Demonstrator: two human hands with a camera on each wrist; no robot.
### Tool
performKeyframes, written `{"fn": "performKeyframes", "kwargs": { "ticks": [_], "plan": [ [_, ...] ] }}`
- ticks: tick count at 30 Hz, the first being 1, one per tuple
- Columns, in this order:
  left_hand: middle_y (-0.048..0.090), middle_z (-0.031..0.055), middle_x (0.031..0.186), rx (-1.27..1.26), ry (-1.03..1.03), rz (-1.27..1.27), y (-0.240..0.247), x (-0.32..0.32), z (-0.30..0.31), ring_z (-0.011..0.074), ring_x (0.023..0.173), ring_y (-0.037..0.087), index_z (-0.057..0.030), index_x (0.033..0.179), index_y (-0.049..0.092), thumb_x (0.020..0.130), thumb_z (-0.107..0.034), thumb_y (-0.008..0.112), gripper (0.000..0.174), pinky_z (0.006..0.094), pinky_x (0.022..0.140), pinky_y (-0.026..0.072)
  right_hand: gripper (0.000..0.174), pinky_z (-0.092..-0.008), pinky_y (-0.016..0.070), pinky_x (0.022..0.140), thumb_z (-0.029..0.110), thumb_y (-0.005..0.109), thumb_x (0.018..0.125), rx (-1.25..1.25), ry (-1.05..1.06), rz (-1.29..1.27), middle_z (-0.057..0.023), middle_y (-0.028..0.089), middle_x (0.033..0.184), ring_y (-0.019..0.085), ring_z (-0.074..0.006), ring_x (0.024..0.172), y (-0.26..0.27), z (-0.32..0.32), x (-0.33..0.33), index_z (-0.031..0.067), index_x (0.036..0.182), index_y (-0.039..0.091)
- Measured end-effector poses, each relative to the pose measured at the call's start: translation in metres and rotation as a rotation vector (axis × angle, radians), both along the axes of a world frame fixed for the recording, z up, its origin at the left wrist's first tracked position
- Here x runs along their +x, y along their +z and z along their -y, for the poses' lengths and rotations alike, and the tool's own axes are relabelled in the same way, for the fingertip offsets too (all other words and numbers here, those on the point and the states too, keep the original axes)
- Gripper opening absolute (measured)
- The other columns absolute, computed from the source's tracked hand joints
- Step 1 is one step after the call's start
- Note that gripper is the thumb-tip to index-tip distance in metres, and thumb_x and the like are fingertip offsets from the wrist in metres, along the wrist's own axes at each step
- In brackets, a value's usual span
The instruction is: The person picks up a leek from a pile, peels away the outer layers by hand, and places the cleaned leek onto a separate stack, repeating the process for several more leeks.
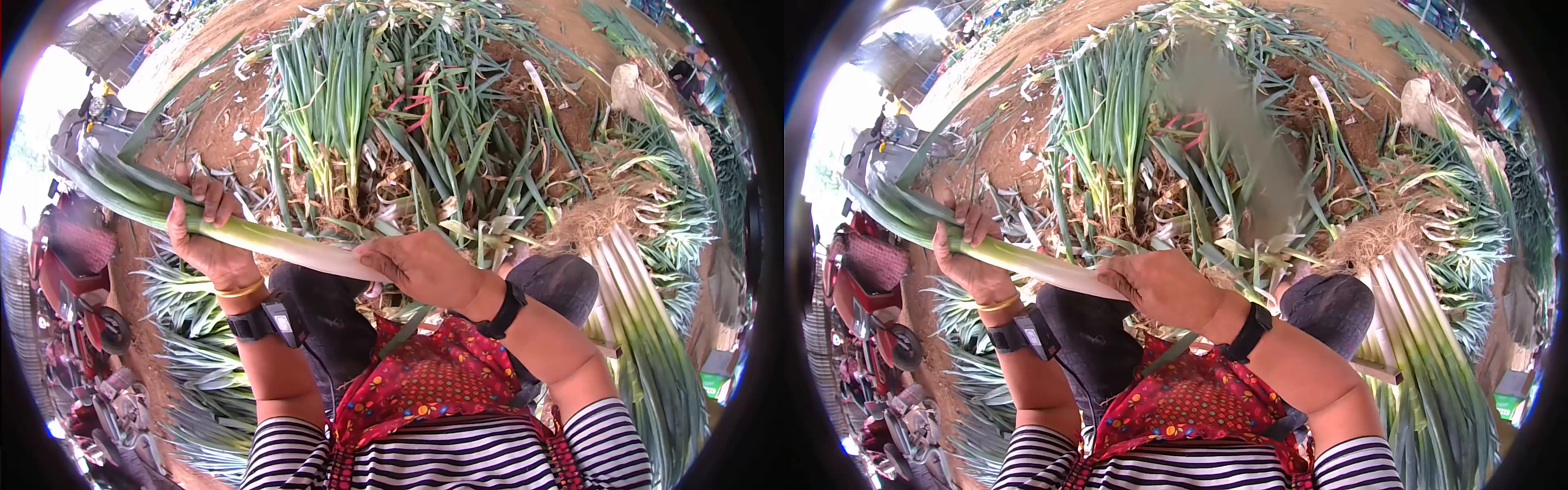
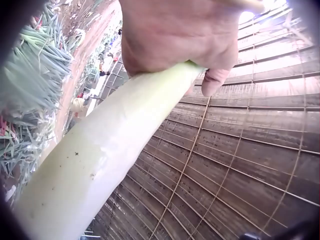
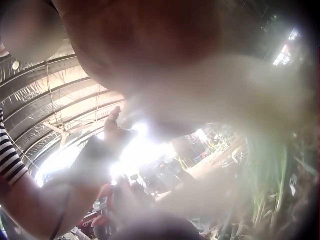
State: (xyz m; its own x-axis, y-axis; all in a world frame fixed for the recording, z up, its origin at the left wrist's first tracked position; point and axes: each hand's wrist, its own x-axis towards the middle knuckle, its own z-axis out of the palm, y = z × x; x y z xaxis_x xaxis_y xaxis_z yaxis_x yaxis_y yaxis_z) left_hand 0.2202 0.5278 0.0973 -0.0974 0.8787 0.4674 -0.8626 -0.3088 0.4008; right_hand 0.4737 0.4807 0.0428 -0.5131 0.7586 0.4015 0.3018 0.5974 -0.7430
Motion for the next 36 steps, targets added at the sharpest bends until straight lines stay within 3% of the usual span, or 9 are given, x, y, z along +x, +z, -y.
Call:
{"fn": "performKeyframes", "kwargs": {
  "ticks": [13, 17, 20, 21, 23, 29, 31, 33, 36],
  "plan": [
    [0.041, 0.0024, 0.082, 0.141, -0.200, -0.052, 0.010, 0.021, 0.004, 0.0102, 0.061, 0.038, 0.0029, 0.132, 0.031, 0.068, -0.011, 0.059, 0.071, 0.0235, 0.056, 0.0362, 0.024, -0.0390, 0.0443, 0.055, 0.025, 0.048, 0.090, -0.255, 0.171, 0.048, -0.0173, 0.059, 0.070, 0.058, -0.0341, 0.062, -0.007, -0.001, 0.007, 0.0028, 0.088, 0.056],
    [0.041, -0.0004, 0.082, 0.227, -0.267, -0.148, 0.014, 0.034, 0.004, 0.0099, 0.065, 0.040, 0.0025, 0.134, 0.028, 0.067, -0.012, 0.063, 0.077, 0.0228, 0.062, 0.0359, 0.031, -0.0294, 0.0444, 0.050, 0.030, 0.042, 0.092, -0.677, 0.145, 0.000, -0.0115, 0.061, 0.069, 0.060, -0.0194, 0.056, -0.030, -0.005, 0.014, 0.0016, 0.088, 0.053],
    [0.042, -0.0023, 0.077, -0.096, 0.040, -0.298, 0.012, 0.059, 0.012, 0.0100, 0.068, 0.042, -0.0028, 0.134, 0.031, 0.071, -0.040, 0.065, 0.081, 0.0262, 0.062, 0.0362, 0.033, -0.0255, 0.0453, 0.049, 0.032, 0.040, 0.093, -0.896, 0.007, -0.197, -0.0096, 0.062, 0.071, 0.059, -0.0128, 0.056, -0.040, -0.005, 0.017, 0.0018, 0.088, 0.051],
    [0.039, -0.0035, 0.070, -0.345, 0.238, -0.371, 0.001, 0.070, 0.013, 0.0088, 0.063, 0.038, -0.0042, 0.131, 0.035, 0.076, -0.048, 0.062, 0.075, 0.0247, 0.057, 0.0345, 0.032, -0.0245, 0.0461, 0.048, 0.032, 0.039, 0.094, -0.884, -0.059, -0.313, -0.0098, 0.062, 0.072, 0.059, -0.0113, 0.056, -0.043, -0.006, 0.018, 0.0020, 0.088, 0.050],
    [0.038, -0.0029, 0.069, -0.373, -0.047, -0.276, -0.027, 0.073, 0.011, 0.0082, 0.057, 0.033, -0.0021, 0.116, 0.048, 0.083, -0.045, 0.058, 0.055, 0.0222, 0.053, 0.0311, 0.029, -0.0236, 0.0443, 0.044, 0.029, 0.039, 0.094, -0.996, -0.124, -0.506, -0.0059, 0.058, 0.065, 0.054, -0.0109, 0.049, -0.052, -0.012, 0.018, 0.0024, 0.088, 0.048],
    [0.036, -0.0070, 0.058, -0.358, -0.096, -0.058, -0.059, 0.041, -0.004, 0.0042, 0.050, 0.029, -0.0091, 0.091, 0.055, 0.088, -0.034, 0.054, 0.025, 0.0212, 0.048, 0.0270, 0.024, -0.0234, 0.0321, 0.037, 0.020, 0.044, 0.090, -1.010, -0.595, -0.678, -0.0025, 0.049, 0.060, 0.039, -0.0089, 0.042, -0.078, -0.042, 0.083, 0.0021, 0.086, 0.058],
    [0.037, -0.0067, 0.057, -0.352, -0.086, -0.038, -0.064, 0.023, -0.003, 0.0041, 0.050, 0.030, -0.0076, 0.090, 0.056, 0.088, -0.035, 0.055, 0.027, 0.0209, 0.049, 0.0276, 0.020, -0.0215, 0.0317, 0.037, 0.022, 0.045, 0.093, -0.718, -0.821, -0.286, 0.0028, 0.045, 0.061, 0.035, -0.0058, 0.044, -0.099, -0.054, 0.114, 0.0049, 0.090, 0.054],
    [0.037, -0.0062, 0.056, -0.311, -0.113, -0.015, -0.064, 0.007, 0.000, 0.0045, 0.049, 0.031, -0.0067, 0.091, 0.057, 0.089, -0.036, 0.053, 0.030, 0.0208, 0.049, 0.0282, 0.024, -0.0294, 0.0454, 0.052, 0.024, 0.047, 0.091, -0.458, -0.742, 0.030, -0.0048, 0.056, 0.071, 0.052, -0.0145, 0.055, -0.107, -0.058, 0.148, 0.0033, 0.102, 0.056],
    [0.035, -0.0054, 0.056, -0.253, -0.127, -0.047, -0.063, -0.006, 0.003, 0.0050, 0.049, 0.030, -0.0063, 0.092, 0.057, 0.090, -0.039, 0.048, 0.034, 0.0216, 0.050, 0.0298, 0.031, -0.0363, 0.0465, 0.076, 0.025, 0.050, 0.090, -0.355, -0.433, 0.480, -0.0146, 0.062, 0.093, 0.060, -0.0269, 0.081, -0.108, -0.037, 0.153, 0.0039, 0.112, 0.055]
  ]
}}
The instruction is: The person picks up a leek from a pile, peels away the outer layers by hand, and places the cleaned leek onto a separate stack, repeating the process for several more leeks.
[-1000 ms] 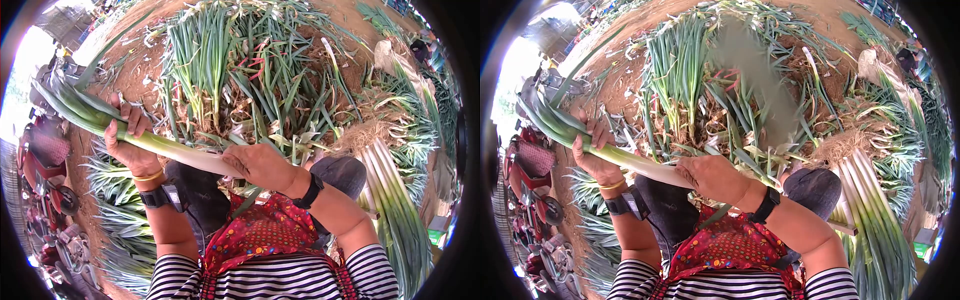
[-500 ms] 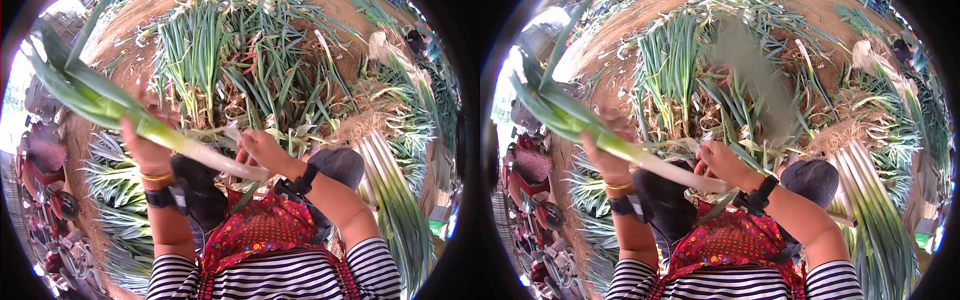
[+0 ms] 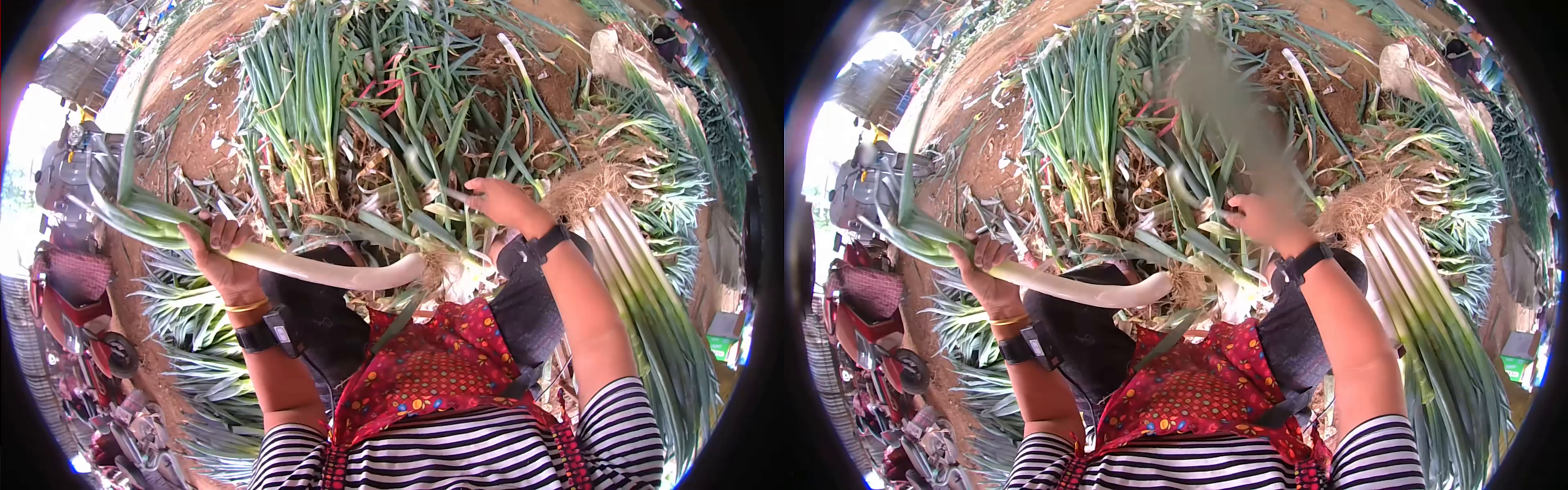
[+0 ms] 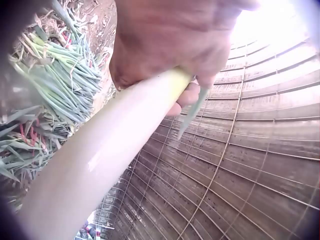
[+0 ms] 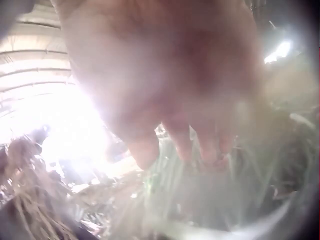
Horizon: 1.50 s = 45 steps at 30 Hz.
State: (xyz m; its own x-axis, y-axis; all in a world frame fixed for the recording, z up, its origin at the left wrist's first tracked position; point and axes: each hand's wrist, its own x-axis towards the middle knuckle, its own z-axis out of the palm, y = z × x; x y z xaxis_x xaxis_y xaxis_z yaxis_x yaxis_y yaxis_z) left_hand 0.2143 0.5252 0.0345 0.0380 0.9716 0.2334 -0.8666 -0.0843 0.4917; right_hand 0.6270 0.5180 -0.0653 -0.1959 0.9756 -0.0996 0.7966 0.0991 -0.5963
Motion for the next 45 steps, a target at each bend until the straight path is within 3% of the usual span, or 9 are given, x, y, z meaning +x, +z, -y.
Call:
{"fn": "performKeyframes", "kwargs": {
  "ticks": [3, 10, 13, 16, 22, 24, 31, 38, 45],
  "plan": [
    [0.033, -0.0051, 0.057, 0.031, 0.022, -0.044, 0.005, 0.001, 0.004, 0.0049, 0.050, 0.031, -0.0067, 0.095, 0.056, 0.091, -0.042, 0.046, 0.037, 0.0219, 0.052, 0.0305, 0.039, -0.0369, 0.0424, 0.087, 0.031, 0.054, 0.087, 0.123, 0.129, -0.082, -0.0185, 0.058, 0.109, 0.055, -0.0322, 0.102, 0.050, 0.001, -0.033, 0.0040, 0.116, 0.054],
    [0.035, -0.0040, 0.065, 0.141, 0.004, -0.063, 0.037, 0.042, 0.013, 0.0074, 0.059, 0.034, -0.0079, 0.093, 0.055, 0.082, -0.046, 0.058, 0.040, 0.0275, 0.063, 0.0328, 0.043, -0.0358, 0.0462, 0.080, 0.038, 0.049, 0.090, 0.044, 0.482, -0.429, -0.0178, 0.060, 0.101, 0.060, -0.0291, 0.093, 0.111, 0.020, -0.137, 0.0023, 0.113, 0.053],
    [0.036, -0.0024, 0.074, 0.179, 0.035, -0.081, 0.041, 0.043, 0.009, 0.0100, 0.068, 0.034, -0.0089, 0.095, 0.055, 0.073, -0.050, 0.065, 0.048, 0.0263, 0.064, 0.0309, 0.041, -0.0322, 0.0482, 0.072, 0.037, 0.045, 0.092, -0.439, 0.562, -0.643, -0.0138, 0.063, 0.090, 0.063, -0.0211, 0.085, 0.111, 0.029, -0.156, 0.0005, 0.110, 0.055],
    [0.036, -0.0043, 0.070, 0.214, 0.061, -0.085, 0.039, 0.038, 0.009, 0.0083, 0.063, 0.032, -0.0125, 0.099, 0.053, 0.068, -0.062, 0.062, 0.059, 0.0242, 0.062, 0.0305, 0.030, -0.0259, 0.0470, 0.049, 0.025, 0.039, 0.095, -0.329, 0.487, -0.872, -0.0086, 0.059, 0.076, 0.059, -0.0141, 0.058, 0.102, 0.043, -0.164, 0.0027, 0.107, 0.054],
    [0.036, -0.0051, 0.070, 0.260, -0.018, -0.054, 0.030, 0.041, 0.010, 0.0075, 0.061, 0.030, -0.0120, 0.105, 0.054, 0.060, -0.064, 0.065, 0.070, 0.0227, 0.057, 0.0249, 0.026, -0.0275, 0.0479, 0.050, 0.022, 0.041, 0.094, -0.145, 0.466, -0.866, -0.0097, 0.059, 0.074, 0.058, -0.0149, 0.052, 0.082, 0.058, -0.166, 0.0014, 0.100, 0.056],
    [0.036, -0.0048, 0.072, 0.350, -0.151, -0.014, 0.029, 0.042, 0.010, 0.0077, 0.065, 0.030, -0.0085, 0.121, 0.052, 0.059, -0.061, 0.067, 0.083, 0.0216, 0.060, 0.0258, 0.024, -0.0289, 0.0481, 0.052, 0.020, 0.043, 0.093, -0.089, 0.426, -0.809, -0.0110, 0.059, 0.072, 0.059, -0.0168, 0.052, 0.083, 0.062, -0.164, 0.0014, 0.098, 0.056],
    [0.034, -0.0069, 0.069, 0.265, -0.077, -0.053, 0.024, 0.049, 0.011, 0.0064, 0.061, 0.026, -0.0113, 0.125, 0.049, 0.055, -0.065, 0.066, 0.090, 0.0232, 0.055, 0.0204, 0.014, -0.0416, 0.0457, 0.061, 0.014, 0.048, 0.087, 0.156, 0.340, -0.666, -0.0189, 0.059, 0.072, 0.059, -0.0358, 0.065, 0.084, 0.068, -0.159, 0.0028, 0.089, 0.056],
    [0.037, -0.0075, 0.068, 0.310, -0.114, -0.036, 0.020, 0.060, 0.011, 0.0058, 0.062, 0.031, -0.0090, 0.125, 0.047, 0.061, -0.061, 0.064, 0.084, 0.0212, 0.058, 0.0259, 0.014, -0.0426, 0.0448, 0.062, 0.013, 0.047, 0.087, 0.016, 0.248, -0.671, -0.0208, 0.058, 0.074, 0.057, -0.0393, 0.073, 0.083, 0.069, -0.153, 0.0020, 0.089, 0.055],
    [0.038, -0.0073, 0.057, 0.335, -0.253, 0.116, 0.029, 0.072, 0.013, 0.0045, 0.055, 0.033, -0.0089, 0.102, 0.055, 0.073, -0.052, 0.064, 0.052, 0.0206, 0.053, 0.0276, 0.023, -0.0317, 0.0473, 0.063, 0.019, 0.039, 0.091, -0.549, -0.062, -1.077, -0.0083, 0.063, 0.081, 0.060, -0.0168, 0.072, 0.046, 0.066, -0.145, 0.0010, 0.091, 0.053]
  ]
}}
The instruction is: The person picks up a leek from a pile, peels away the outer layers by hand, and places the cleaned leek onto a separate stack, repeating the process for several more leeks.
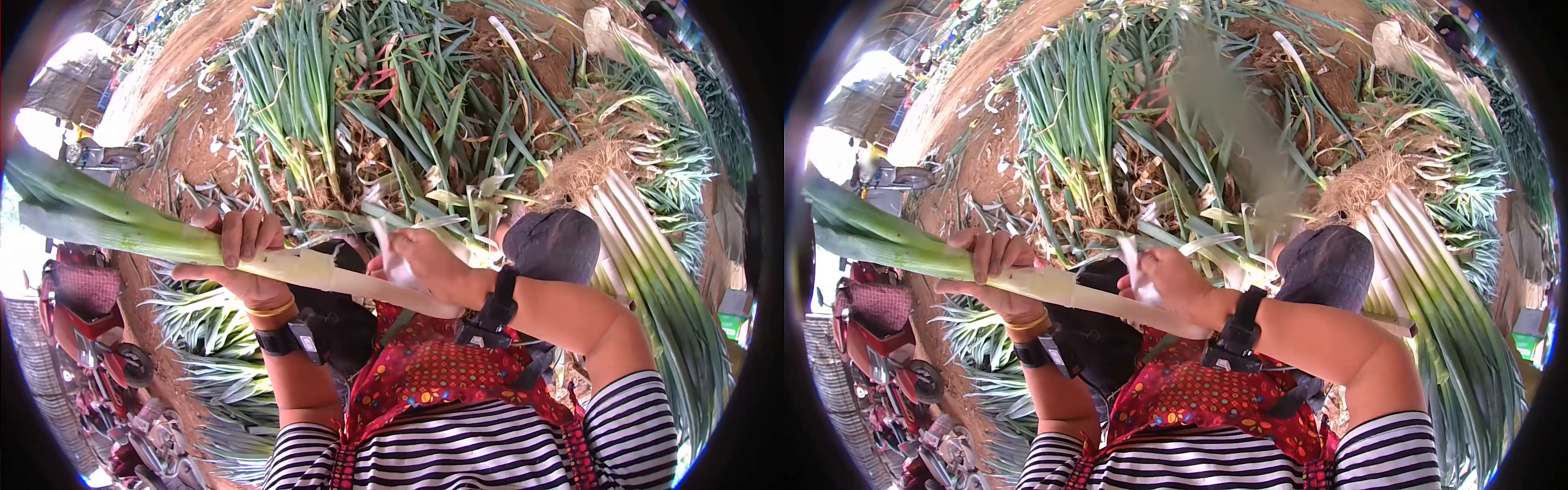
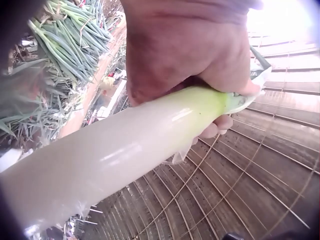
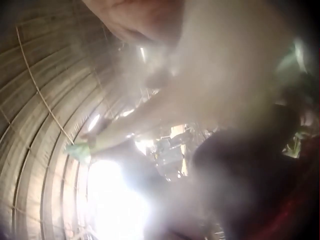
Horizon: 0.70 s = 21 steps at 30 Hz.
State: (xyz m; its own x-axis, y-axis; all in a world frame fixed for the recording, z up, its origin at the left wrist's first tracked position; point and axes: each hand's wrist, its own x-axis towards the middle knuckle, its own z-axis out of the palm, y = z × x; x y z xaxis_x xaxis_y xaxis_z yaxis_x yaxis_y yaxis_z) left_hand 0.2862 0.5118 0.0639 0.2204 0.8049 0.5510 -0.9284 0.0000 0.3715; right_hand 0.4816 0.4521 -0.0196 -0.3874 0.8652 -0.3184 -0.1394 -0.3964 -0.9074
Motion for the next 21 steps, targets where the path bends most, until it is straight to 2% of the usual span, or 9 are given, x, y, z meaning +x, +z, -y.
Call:
{"fn": "performKeyframes", "kwargs": {
  "ticks": [3, 4, 6, 7, 12, 16, 18, 19, 21],
  "plan": [
    [0.037, -0.0064, 0.056, 0.003, -0.030, -0.044, 0.006, -0.010, -0.003, 0.0045, 0.053, 0.033, -0.0096, 0.091, 0.053, 0.078, -0.048, 0.062, 0.041, 0.0207, 0.050, 0.0278, 0.019, -0.0270, 0.0413, 0.050, 0.016, 0.035, 0.092, -0.539, -0.290, -0.416, -0.0007, 0.049, 0.063, 0.043, -0.0104, 0.049, 0.008, -0.003, 0.010, 0.0056, 0.089, 0.050],
    [0.037, -0.0064, 0.056, 0.001, -0.026, -0.045, 0.008, -0.013, -0.004, 0.0045, 0.053, 0.033, -0.0096, 0.091, 0.053, 0.078, -0.048, 0.062, 0.041, 0.0207, 0.050, 0.0278, 0.016, -0.0244, 0.0345, 0.045, 0.014, 0.035, 0.092, -0.546, -0.317, -0.501, 0.0024, 0.038, 0.058, 0.031, -0.0070, 0.044, 0.012, -0.005, 0.016, 0.0063, 0.089, 0.048],
    [0.037, -0.0062, 0.056, -0.013, 0.010, -0.012, 0.011, -0.019, -0.006, 0.0044, 0.052, 0.033, -0.0109, 0.081, 0.048, 0.080, -0.046, 0.060, 0.037, 0.0212, 0.050, 0.0284, 0.012, -0.0236, 0.0321, 0.043, 0.012, 0.037, 0.089, -0.483, -0.230, -0.670, 0.0030, 0.036, 0.059, 0.028, -0.0064, 0.044, 0.002, -0.007, 0.036, 0.0069, 0.082, 0.046],
    [0.036, -0.0060, 0.056, -0.030, 0.027, -0.016, 0.014, -0.029, -0.008, 0.0047, 0.051, 0.033, -0.0117, 0.076, 0.047, 0.079, -0.048, 0.061, 0.039, 0.0213, 0.050, 0.0283, 0.014, -0.0219, 0.0232, 0.043, 0.016, 0.040, 0.091, -0.405, -0.201, -0.582, 0.0045, 0.033, 0.058, 0.027, -0.0051, 0.045, 0.011, -0.003, 0.043, 0.0068, 0.083, 0.047],
    [0.036, -0.0055, 0.055, -0.044, 0.116, -0.052, 0.016, -0.064, -0.012, 0.0055, 0.050, 0.034, -0.0110, 0.073, 0.047, 0.077, -0.050, 0.060, 0.042, 0.0212, 0.049, 0.0287, 0.014, -0.0194, 0.0224, 0.043, 0.019, 0.044, 0.092, -0.243, -0.001, -0.432, 0.0061, 0.029, 0.057, 0.025, -0.0031, 0.047, 0.011, 0.012, 0.081, 0.0058, 0.088, 0.046],
    [0.034, -0.0056, 0.054, -0.074, 0.163, 0.026, 0.021, -0.090, -0.009, 0.0062, 0.050, 0.031, -0.0119, 0.074, 0.044, 0.079, -0.049, 0.060, 0.040, 0.0218, 0.048, 0.0282, 0.030, -0.0188, 0.0350, 0.047, 0.029, 0.052, 0.089, -0.283, 0.104, -0.066, 0.0025, 0.046, 0.066, 0.039, -0.0037, 0.052, -0.001, 0.016, 0.117, 0.0032, 0.104, 0.051],
    [0.033, -0.0056, 0.054, -0.085, 0.182, 0.006, 0.026, -0.092, -0.007, 0.0061, 0.050, 0.031, -0.0121, 0.073, 0.044, 0.080, -0.047, 0.060, 0.039, 0.0214, 0.049, 0.0282, 0.037, -0.0247, 0.0463, 0.058, 0.032, 0.052, 0.090, 0.147, 0.460, 0.527, -0.0061, 0.060, 0.087, 0.057, -0.0121, 0.067, 0.001, 0.015, 0.117, 0.0027, 0.112, 0.052],
    [0.034, -0.0052, 0.055, -0.062, 0.162, -0.013, 0.027, -0.089, -0.007, 0.0067, 0.050, 0.031, -0.0118, 0.073, 0.043, 0.080, -0.050, 0.059, 0.042, 0.0220, 0.049, 0.0287, 0.040, -0.0294, 0.0497, 0.068, 0.033, 0.054, 0.088, 0.501, 0.422, 0.665, -0.0125, 0.061, 0.104, 0.062, -0.0210, 0.086, -0.002, 0.015, 0.111, 0.0037, 0.115, 0.053],
    [0.034, -0.0048, 0.054, -0.061, 0.142, -0.041, 0.026, -0.076, -0.006, 0.0069, 0.049, 0.032, -0.0110, 0.073, 0.043, 0.078, -0.049, 0.061, 0.042, 0.0223, 0.049, 0.0305, 0.044, -0.0317, 0.0495, 0.073, 0.033, 0.057, 0.085, 0.777, 0.303, 0.721, -0.0133, 0.060, 0.110, 0.062, -0.0253, 0.090, -0.001, -0.002, 0.086, 0.0071, 0.120, 0.050]
  ]
}}
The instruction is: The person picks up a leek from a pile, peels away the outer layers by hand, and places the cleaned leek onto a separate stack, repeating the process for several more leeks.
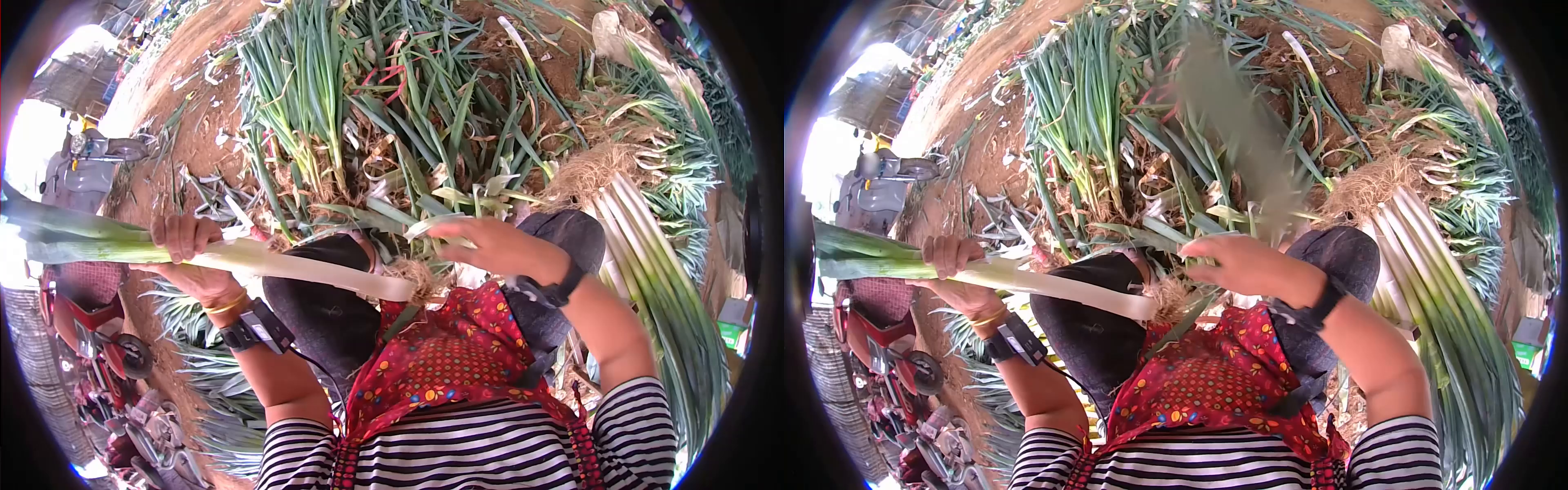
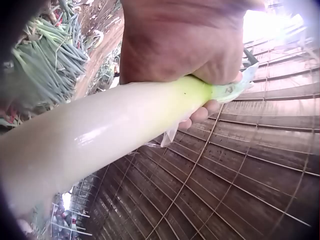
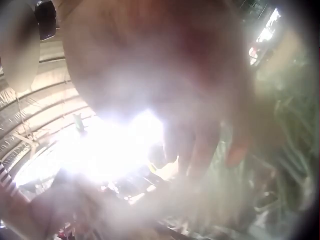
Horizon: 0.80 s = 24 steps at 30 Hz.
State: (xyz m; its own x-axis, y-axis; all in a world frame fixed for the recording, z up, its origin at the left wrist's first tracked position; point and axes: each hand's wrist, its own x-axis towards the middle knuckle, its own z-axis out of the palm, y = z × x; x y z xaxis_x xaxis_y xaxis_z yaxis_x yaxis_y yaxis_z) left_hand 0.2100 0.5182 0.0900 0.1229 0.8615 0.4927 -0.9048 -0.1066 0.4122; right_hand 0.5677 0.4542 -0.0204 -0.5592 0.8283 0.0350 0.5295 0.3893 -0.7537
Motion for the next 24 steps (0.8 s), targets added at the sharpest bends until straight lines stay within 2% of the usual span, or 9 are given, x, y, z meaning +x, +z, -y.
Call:
{"fn": "performKeyframes", "kwargs": {
  "ticks": [4, 6, 11, 13, 15, 17, 19, 20, 24],
  "plan": [
    [0.034, -0.0040, 0.057, -0.008, -0.068, -0.037, -0.002, 0.036, 0.000, 0.0074, 0.051, 0.033, -0.0100, 0.073, 0.044, 0.077, -0.050, 0.061, 0.044, 0.0224, 0.050, 0.0308, 0.047, -0.0341, 0.0481, 0.073, 0.033, 0.060, 0.083, -0.343, 0.014, -0.276, -0.0113, 0.061, 0.106, 0.062, -0.0277, 0.084, 0.077, -0.031, -0.071, 0.0088, 0.121, 0.049],
    [0.035, -0.0035, 0.058, -0.001, -0.102, -0.046, -0.002, 0.056, 0.000, 0.0079, 0.053, 0.033, -0.0099, 0.072, 0.043, 0.078, -0.055, 0.057, 0.048, 0.0222, 0.050, 0.0297, 0.037, -0.0321, 0.0477, 0.065, 0.029, 0.063, 0.081, 0.047, 0.051, -0.422, -0.0104, 0.064, 0.097, 0.062, -0.0271, 0.074, 0.069, -0.037, -0.109, 0.0072, 0.111, 0.056],
    [0.034, -0.0047, 0.056, -0.123, 0.100, -0.162, -0.010, 0.056, -0.004, 0.0074, 0.052, 0.034, -0.0130, 0.075, 0.044, 0.077, -0.068, 0.044, 0.055, 0.0234, 0.048, 0.0306, 0.018, -0.0313, 0.0465, 0.061, 0.018, 0.068, 0.077, 0.214, -0.017, -0.523, -0.0080, 0.065, 0.079, 0.062, -0.0227, 0.068, 0.086, -0.042, -0.097, 0.0029, 0.085, 0.063],
    [0.035, -0.0038, 0.061, -0.364, 0.394, -0.287, -0.013, 0.056, -0.004, 0.0102, 0.057, 0.034, -0.0107, 0.076, 0.043, 0.075, -0.069, 0.042, 0.058, 0.0270, 0.055, 0.0334, 0.012, -0.0265, 0.0473, 0.060, 0.008, 0.067, 0.077, -0.054, 0.079, -0.702, -0.0060, 0.064, 0.076, 0.062, -0.0154, 0.068, 0.097, -0.036, -0.072, 0.0024, 0.087, 0.062],
    [0.035, -0.0036, 0.062, -0.311, 0.296, -0.335, -0.020, 0.051, -0.009, 0.0114, 0.061, 0.037, -0.0118, 0.078, 0.043, 0.076, -0.070, 0.039, 0.058, 0.0300, 0.059, 0.0365, 0.016, -0.0223, 0.0482, 0.062, 0.001, 0.064, 0.078, -0.299, 0.021, -0.969, -0.0050, 0.063, 0.077, 0.061, -0.0107, 0.069, 0.101, -0.028, -0.040, 0.0016, 0.092, 0.060],
    [0.037, -0.0036, 0.063, -0.404, 0.435, -0.352, -0.027, 0.050, -0.018, 0.0118, 0.064, 0.040, -0.0122, 0.079, 0.044, 0.077, -0.069, 0.039, 0.057, 0.0304, 0.061, 0.0384, 0.025, -0.0286, 0.0492, 0.067, 0.005, 0.067, 0.075, -0.461, -0.106, -0.929, -0.0109, 0.063, 0.082, 0.063, -0.0169, 0.072, 0.093, -0.024, -0.004, 0.0036, 0.100, 0.061],
    [0.038, -0.0036, 0.063, -0.391, 0.416, -0.369, -0.029, 0.051, -0.024, 0.0134, 0.065, 0.042, -0.0123, 0.080, 0.046, 0.077, -0.070, 0.038, 0.058, 0.0306, 0.062, 0.0395, 0.032, -0.0317, 0.0516, 0.068, 0.002, 0.064, 0.075, 0.064, -0.125, -0.291, -0.0081, 0.063, 0.084, 0.063, -0.0215, 0.072, 0.052, -0.026, 0.019, 0.0048, 0.107, 0.058],
    [0.039, -0.0037, 0.063, -0.382, 0.421, -0.411, -0.027, 0.056, -0.026, 0.0139, 0.064, 0.042, -0.0126, 0.080, 0.046, 0.076, -0.071, 0.037, 0.059, 0.0302, 0.062, 0.0394, 0.032, -0.0354, 0.0505, 0.069, 0.009, 0.063, 0.076, 0.326, -0.305, 0.264, -0.0103, 0.063, 0.082, 0.062, -0.0284, 0.074, 0.031, -0.016, 0.030, 0.0083, 0.109, 0.059],
    [0.037, -0.0025, 0.062, -0.254, 0.254, -0.457, -0.020, 0.079, -0.048, 0.0143, 0.062, 0.040, -0.0133, 0.077, 0.045, 0.075, -0.073, 0.035, 0.061, 0.0301, 0.059, 0.0395, 0.021, -0.0353, 0.0491, 0.063, 0.023, 0.060, 0.079, 0.150, -0.394, 0.416, -0.0067, 0.063, 0.079, 0.061, -0.0259, 0.070, 0.071, -0.013, 0.059, 0.0103, 0.096, 0.062]
  ]
}}
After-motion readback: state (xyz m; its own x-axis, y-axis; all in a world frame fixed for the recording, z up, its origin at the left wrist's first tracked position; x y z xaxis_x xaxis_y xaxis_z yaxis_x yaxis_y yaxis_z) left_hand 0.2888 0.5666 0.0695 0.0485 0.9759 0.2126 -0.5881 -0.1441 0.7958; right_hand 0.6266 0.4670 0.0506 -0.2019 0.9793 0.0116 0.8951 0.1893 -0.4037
